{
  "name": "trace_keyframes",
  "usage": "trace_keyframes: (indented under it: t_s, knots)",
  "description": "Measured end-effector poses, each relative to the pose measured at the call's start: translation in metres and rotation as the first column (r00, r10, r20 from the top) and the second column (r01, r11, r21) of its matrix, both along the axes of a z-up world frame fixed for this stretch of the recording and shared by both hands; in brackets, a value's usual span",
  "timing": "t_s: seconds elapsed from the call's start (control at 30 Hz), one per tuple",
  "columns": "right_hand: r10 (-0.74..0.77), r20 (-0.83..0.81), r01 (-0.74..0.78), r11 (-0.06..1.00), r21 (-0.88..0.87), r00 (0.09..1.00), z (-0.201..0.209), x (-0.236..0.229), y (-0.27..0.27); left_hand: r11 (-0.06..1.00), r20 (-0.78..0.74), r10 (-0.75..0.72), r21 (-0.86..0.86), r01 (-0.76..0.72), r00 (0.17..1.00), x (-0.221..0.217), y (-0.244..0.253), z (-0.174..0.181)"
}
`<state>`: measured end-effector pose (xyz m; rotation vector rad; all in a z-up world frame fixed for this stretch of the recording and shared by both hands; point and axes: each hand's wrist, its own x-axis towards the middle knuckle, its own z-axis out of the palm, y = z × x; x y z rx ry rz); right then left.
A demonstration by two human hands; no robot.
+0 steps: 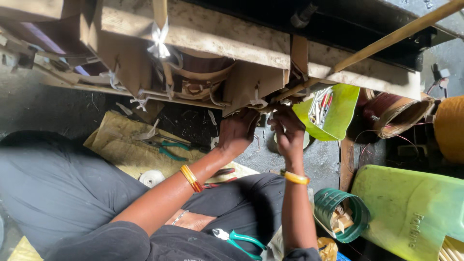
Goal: The person sits on the floor and repeatedly ties white cable ties around copper wire coils mounted on a wooden rack. They use pliers to tighten and trim the ties, then move to the next coil.
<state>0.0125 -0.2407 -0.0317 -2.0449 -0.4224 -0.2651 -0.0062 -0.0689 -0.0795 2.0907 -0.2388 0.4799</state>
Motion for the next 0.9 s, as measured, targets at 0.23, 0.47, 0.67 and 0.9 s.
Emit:
trace_keyframes:
  t_s: [0.23, 0.47, 0.67, 0.9]
  knots:
    - [0.254, 0.166, -0.164, 0.891, -0.424, 0.953, -0.005, 0.011, -0.023, 0.997, 0.205, -0.081, 0.015, 0.080, 0.975, -0.021, 0.007, 0.044]
    - [0.309, 0.316, -0.115, 0.854, -0.508, 0.897, 0.004, 0.021, -0.020, 0.998, 0.049, -0.056, -0.010, 0.057, 0.997, 0.003, 0.003, 0.043]
    - [0.137, 0.146, -0.075, 0.927, -0.367, 0.980, 0.015, 0.017, -0.019, 0.918, -0.103, 0.036, -0.389, -0.074, 0.994, -0.012, -0.014, 0.033]
    - [0.399, 0.179, -0.175, 0.703, -0.689, 0.899, 0.036, 0.022, -0.025, 0.941, 0.042, -0.026, -0.337, 0.038, 0.999, -0.007, -0.012, 0.048]
